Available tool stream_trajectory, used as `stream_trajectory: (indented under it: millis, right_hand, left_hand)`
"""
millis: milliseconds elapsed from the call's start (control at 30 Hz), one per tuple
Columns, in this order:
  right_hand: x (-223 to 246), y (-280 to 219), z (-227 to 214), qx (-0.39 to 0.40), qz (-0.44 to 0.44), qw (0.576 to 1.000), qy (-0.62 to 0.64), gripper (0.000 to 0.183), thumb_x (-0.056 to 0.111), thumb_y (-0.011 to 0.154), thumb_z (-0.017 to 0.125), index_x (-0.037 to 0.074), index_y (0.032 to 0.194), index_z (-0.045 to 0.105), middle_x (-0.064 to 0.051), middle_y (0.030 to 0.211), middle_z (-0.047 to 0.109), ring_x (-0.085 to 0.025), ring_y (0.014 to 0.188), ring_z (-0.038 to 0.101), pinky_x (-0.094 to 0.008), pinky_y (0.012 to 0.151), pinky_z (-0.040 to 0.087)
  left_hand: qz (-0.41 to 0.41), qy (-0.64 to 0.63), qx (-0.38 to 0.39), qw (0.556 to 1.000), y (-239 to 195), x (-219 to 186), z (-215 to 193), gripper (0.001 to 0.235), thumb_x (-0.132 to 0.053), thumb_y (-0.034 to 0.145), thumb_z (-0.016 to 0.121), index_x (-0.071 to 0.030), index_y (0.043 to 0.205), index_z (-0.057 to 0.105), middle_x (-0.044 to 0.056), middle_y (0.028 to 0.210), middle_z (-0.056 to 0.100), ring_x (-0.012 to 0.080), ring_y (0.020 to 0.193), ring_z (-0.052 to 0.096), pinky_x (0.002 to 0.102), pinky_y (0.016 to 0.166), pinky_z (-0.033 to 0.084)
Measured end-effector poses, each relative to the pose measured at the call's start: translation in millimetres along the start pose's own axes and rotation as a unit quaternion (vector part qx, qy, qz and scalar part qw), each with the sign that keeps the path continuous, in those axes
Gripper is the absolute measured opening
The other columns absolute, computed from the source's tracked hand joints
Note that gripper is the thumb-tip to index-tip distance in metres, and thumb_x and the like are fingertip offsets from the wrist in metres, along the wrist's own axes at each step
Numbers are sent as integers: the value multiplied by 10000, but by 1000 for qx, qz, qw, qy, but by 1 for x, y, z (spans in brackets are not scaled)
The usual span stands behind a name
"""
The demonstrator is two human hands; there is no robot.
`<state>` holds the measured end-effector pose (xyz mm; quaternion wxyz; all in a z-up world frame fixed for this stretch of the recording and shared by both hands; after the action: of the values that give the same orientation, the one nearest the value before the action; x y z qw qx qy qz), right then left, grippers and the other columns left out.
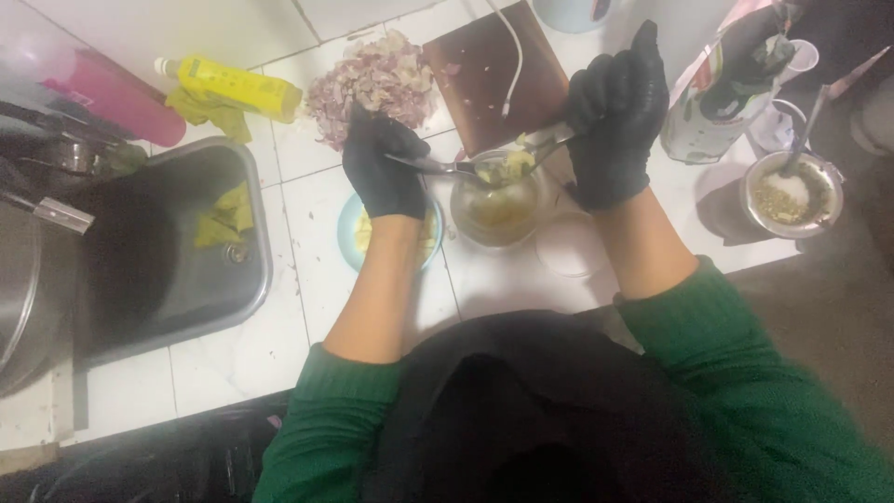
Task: Pressing garlic cloves using a garlic press into a container.
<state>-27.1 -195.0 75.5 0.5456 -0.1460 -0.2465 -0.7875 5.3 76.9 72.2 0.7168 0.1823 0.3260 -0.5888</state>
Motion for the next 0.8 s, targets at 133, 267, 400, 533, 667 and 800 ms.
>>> stream_trajectory:
  millis: [133, 267, 400, 533, 667, 800]
  right_hand:
    - [1, -1, 5, 21, -15, 999, -39, 613, 415, 1142, 518, 176, 624, 292, -15, 558, 265, -161, 446, 258, -319, 427, 206]
    - [-1, 1, 13, 23, 3, 999, -40, 600, 401, 1139, 525, 165, 633, 306, -28, 581, 281, -172, 458, 291, -319, 434, 223]
    - [-6, 1, 22, 26, -12, 998, -57, 567, 389, 1149, 528, 163, 668, 333, -21, 573, 287, -164, 462, 297, -316, 436, 230]
    - [-4, -1, 25, 12, -25, 997, -68, 539, 382, 1142, 535, 150, 677, 389, -21, 581, 313, -176, 499, 316, -316, 432, 244]
    - [-4, 0, 23, -17, -31, 997, -74, 511, 376, 1129, 541, 138, 697, 412, -25, 611, 331, -172, 518, 321, -319, 452, 243]
    - [-2, 2, 14, -5, -34, 997, -71, 523, 386, 1135, 550, 148, 701, 382, -14, 617, 317, -160, 503, 315, -317, 462, 241]
  left_hand:
    - [335, 354, 201, 850, -30, -34, 23, 163, -237, 989, 695, -93, 916, 680, 81, 913, 656, 225, 895, 598, 365, 856, 466]
    - [527, 563, 347, 534, -75, -29, 63, 217, -179, 887, 714, -230, 1096, 744, -33, 1118, 721, 206, 1142, 593, 417, 1043, 360]
    - [523, 649, 400, 381, -66, 11, 65, 284, -200, 870, 714, -195, 1150, 758, 15, 1044, 698, 239, 1089, 600, 474, 996, 344]
    - [491, 626, 441, 415, -58, 29, 65, 327, -189, 926, 714, -269, 1240, 762, 12, 1005, 694, 234, 1008, 592, 468, 971, 360]
    - [431, 647, 431, 457, -48, 32, 59, 112, -197, 838, 758, -251, 936, 753, -16, 928, 706, 236, 976, 651, 473, 965, 371]
    - [470, 561, 424, 533, -57, 1, 49, 171, -146, 831, 746, -187, 997, 747, 5, 999, 700, 268, 1037, 640, 456, 982, 361]
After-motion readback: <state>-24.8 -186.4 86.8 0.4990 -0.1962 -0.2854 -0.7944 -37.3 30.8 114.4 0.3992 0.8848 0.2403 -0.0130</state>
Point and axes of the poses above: each hand's wrist, its own y-axis towards the middle knuckle, its own z-axis out of the palm, x = y × z, the point moved 3 cm from there along y, towards the middle knuckle
